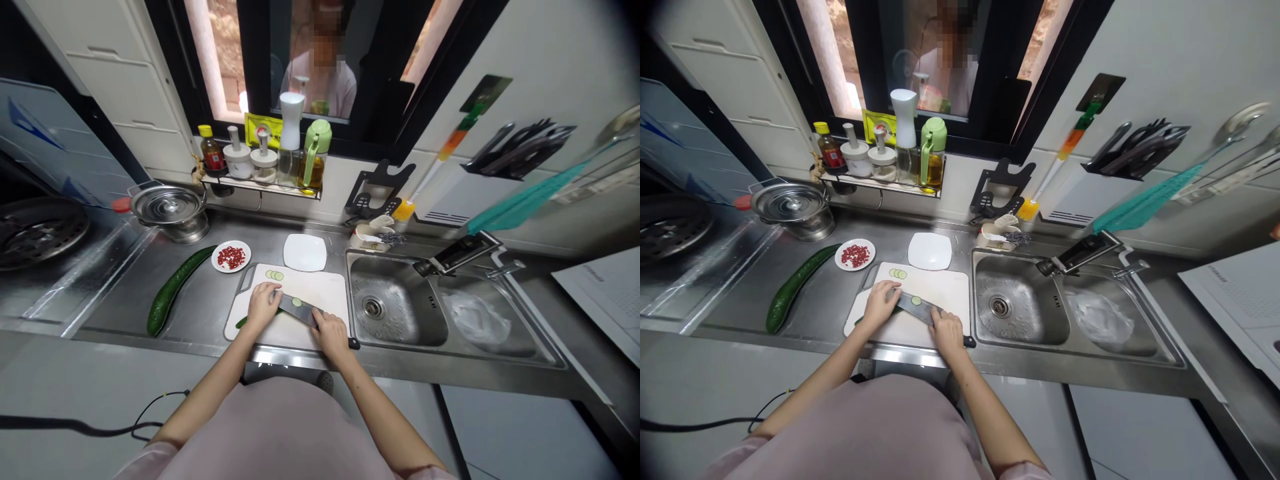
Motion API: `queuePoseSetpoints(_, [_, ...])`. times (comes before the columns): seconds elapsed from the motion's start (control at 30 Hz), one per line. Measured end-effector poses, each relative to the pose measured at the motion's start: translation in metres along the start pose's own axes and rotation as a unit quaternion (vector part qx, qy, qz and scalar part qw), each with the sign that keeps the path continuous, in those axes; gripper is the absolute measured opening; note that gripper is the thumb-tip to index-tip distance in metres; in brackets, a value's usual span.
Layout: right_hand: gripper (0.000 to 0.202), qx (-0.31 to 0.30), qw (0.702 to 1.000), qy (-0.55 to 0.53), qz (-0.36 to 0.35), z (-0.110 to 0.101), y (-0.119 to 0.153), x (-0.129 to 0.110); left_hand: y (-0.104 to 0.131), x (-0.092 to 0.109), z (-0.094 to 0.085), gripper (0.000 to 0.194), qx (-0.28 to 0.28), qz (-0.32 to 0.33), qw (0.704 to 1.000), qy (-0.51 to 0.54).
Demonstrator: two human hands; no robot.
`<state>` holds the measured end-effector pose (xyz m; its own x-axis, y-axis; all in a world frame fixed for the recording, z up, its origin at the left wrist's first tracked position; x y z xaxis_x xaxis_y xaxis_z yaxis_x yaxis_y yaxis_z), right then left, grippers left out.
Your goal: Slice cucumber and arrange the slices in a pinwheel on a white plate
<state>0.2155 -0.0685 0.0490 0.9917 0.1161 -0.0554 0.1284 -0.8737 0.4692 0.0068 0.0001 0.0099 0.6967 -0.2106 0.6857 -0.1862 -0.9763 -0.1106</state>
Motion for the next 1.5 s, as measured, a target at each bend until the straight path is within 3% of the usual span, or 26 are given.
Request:
queuePoseSetpoints(0.17, [0.050,0.016,1.000,0.012,-0.017,0.000,-0.001,0.009,-0.008,0.011,0.002,0.025,-0.062,0.031,0.997,-0.022])
queuePoseSetpoints(0.47, [0.050,0.028,0.999,0.021,-0.033,-0.002,-0.001,0.012,-0.010,0.028,0.003,0.029,-0.157,0.023,0.986,-0.052])
queuePoseSetpoints(0.77, [0.049,0.020,0.998,0.037,-0.050,0.004,0.001,0.014,-0.012,0.035,0.003,0.015,-0.204,0.026,0.978,-0.028])
queuePoseSetpoints(0.93, [0.049,0.023,0.998,0.038,-0.047,0.008,0.001,0.016,-0.014,0.042,0.004,0.007,-0.200,0.026,0.979,-0.016])
queuePoseSetpoints(1.03, [0.049,0.023,0.999,0.029,-0.035,0.009,0.002,0.017,-0.021,0.035,0.006,0.008,-0.173,-0.021,0.985,0.013])
queuePoseSetpoints(1.23, [0.047,0.035,0.999,0.011,-0.012,0.018,0.006,0.024,-0.056,-0.003,0.008,0.015,-0.075,-0.182,0.979,0.041])
queuePoseSetpoints(1.33, [0.045,0.049,0.999,0.004,-0.007,0.023,0.006,0.028,-0.073,-0.015,0.012,0.017,-0.083,-0.225,0.971,0.012])
queuePoseSetpoints(1.5, [0.043,0.078,0.997,-0.002,-0.006,0.025,0.003,0.035,-0.091,-0.023,0.022,0.020,-0.116,-0.220,0.968,-0.029])
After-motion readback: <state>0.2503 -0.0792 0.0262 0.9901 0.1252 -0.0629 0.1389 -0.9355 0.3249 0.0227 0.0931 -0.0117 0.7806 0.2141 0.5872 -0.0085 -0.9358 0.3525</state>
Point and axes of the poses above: each hand's wrist, its own y-axis away from the middle knuckle, its own z-axis out of the palm, x = y × z, the point moved 1 cm from there along -y, towards the middle knuckle, and after that the axes turned 10 degrees about -x, right-handed, at the moved point
